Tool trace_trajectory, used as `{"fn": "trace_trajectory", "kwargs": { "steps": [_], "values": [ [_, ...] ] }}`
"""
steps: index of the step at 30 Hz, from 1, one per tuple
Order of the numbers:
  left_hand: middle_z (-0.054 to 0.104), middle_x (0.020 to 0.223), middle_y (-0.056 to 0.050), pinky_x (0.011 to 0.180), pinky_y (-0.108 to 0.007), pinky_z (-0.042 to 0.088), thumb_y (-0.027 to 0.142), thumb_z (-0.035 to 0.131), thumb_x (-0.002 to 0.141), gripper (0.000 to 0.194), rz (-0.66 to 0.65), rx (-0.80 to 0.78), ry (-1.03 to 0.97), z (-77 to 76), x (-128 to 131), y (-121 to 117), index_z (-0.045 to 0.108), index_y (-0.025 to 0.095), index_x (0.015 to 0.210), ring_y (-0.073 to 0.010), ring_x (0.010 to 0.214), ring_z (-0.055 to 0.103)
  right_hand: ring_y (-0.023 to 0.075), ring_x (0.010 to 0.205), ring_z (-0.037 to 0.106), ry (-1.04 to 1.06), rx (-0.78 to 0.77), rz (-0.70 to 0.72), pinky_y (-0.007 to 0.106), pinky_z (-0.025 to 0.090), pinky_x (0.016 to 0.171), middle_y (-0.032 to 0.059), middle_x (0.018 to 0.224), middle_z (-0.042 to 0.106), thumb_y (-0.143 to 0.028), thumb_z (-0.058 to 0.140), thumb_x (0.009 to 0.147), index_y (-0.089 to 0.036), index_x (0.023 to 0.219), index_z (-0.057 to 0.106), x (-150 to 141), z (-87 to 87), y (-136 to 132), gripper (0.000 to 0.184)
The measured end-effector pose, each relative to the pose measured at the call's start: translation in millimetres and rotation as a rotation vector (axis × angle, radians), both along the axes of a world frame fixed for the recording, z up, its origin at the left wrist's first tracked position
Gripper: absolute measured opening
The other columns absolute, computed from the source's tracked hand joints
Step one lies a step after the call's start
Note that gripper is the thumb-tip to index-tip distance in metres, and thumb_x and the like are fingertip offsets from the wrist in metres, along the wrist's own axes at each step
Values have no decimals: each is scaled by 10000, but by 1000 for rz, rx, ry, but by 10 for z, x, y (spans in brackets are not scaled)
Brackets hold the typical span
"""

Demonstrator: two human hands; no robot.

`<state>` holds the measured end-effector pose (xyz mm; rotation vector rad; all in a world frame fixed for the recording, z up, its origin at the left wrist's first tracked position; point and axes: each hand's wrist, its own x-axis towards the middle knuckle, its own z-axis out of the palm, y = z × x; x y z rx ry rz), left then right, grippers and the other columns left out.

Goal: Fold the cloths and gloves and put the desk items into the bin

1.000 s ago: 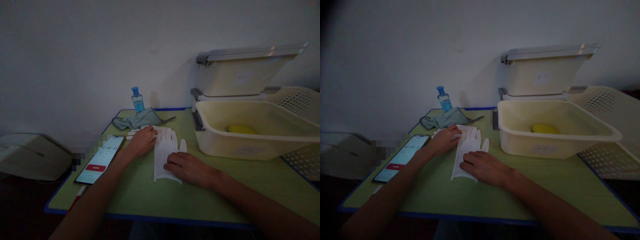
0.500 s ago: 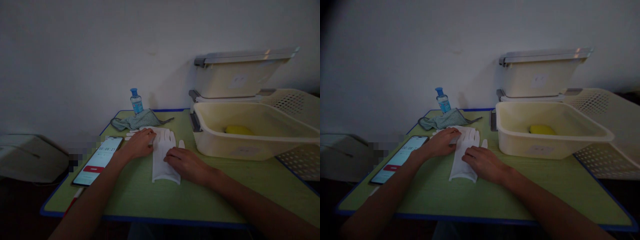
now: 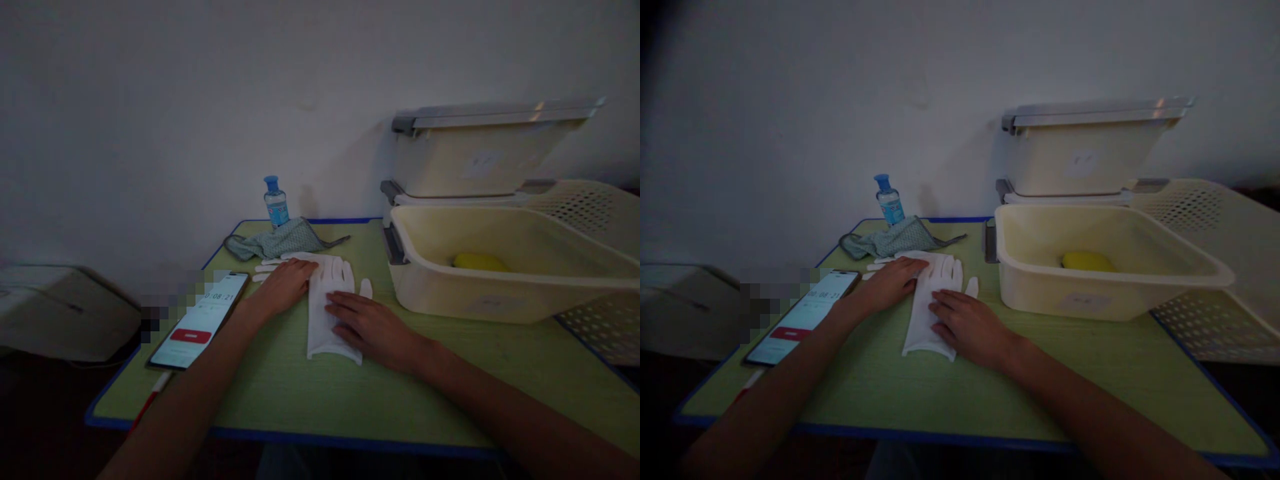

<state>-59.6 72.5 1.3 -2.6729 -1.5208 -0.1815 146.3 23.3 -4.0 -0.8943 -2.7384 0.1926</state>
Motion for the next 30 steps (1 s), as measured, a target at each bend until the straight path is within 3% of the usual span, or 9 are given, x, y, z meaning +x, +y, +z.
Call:
{"fn": "trace_trajectory", "kwargs": {
  "steps": [7,10,21,26,30],
  "values": [
    [597,1054,-113,863,-375,411,70,373,817,305,110,121,-6,-85,78,40,602,137,1008,-232,993,529,253,1180,470,-22,20,-12,394,386,999,170,1264,516,-246,457,865,-75,1145,573,-11,-4,11,347],
    [607,1029,-104,855,-364,417,77,395,796,303,172,141,-96,-105,108,47,624,140,983,-233,974,536,252,1181,469,-22,17,-7,397,392,994,169,1258,522,-242,455,865,-74,1134,578,-15,7,9,340],
    [671,857,-54,778,-297,452,101,382,712,318,307,279,-964,25,93,43,655,129,872,-189,825,590,239,1186,466,-29,8,-10,395,390,997,156,1270,514,-241,454,865,-96,1146,569,-16,28,3,336],
    [667,812,-25,707,-259,451,167,407,711,280,359,358,-1208,147,59,9,649,131,847,-167,765,583,240,1192,459,-36,16,2,391,384,1001,163,1272,510,-246,438,873,-84,1159,556,-8,23,12,350],
    [653,730,9,656,-251,462,238,460,700,239,363,237,-1368,263,60,-26,645,147,820,-159,727,586,240,1192,458,-24,-2,0,397,380,1000,170,1276,503,-244,433,873,-85,1160,550,-2,19,4,348]
  ]
}}
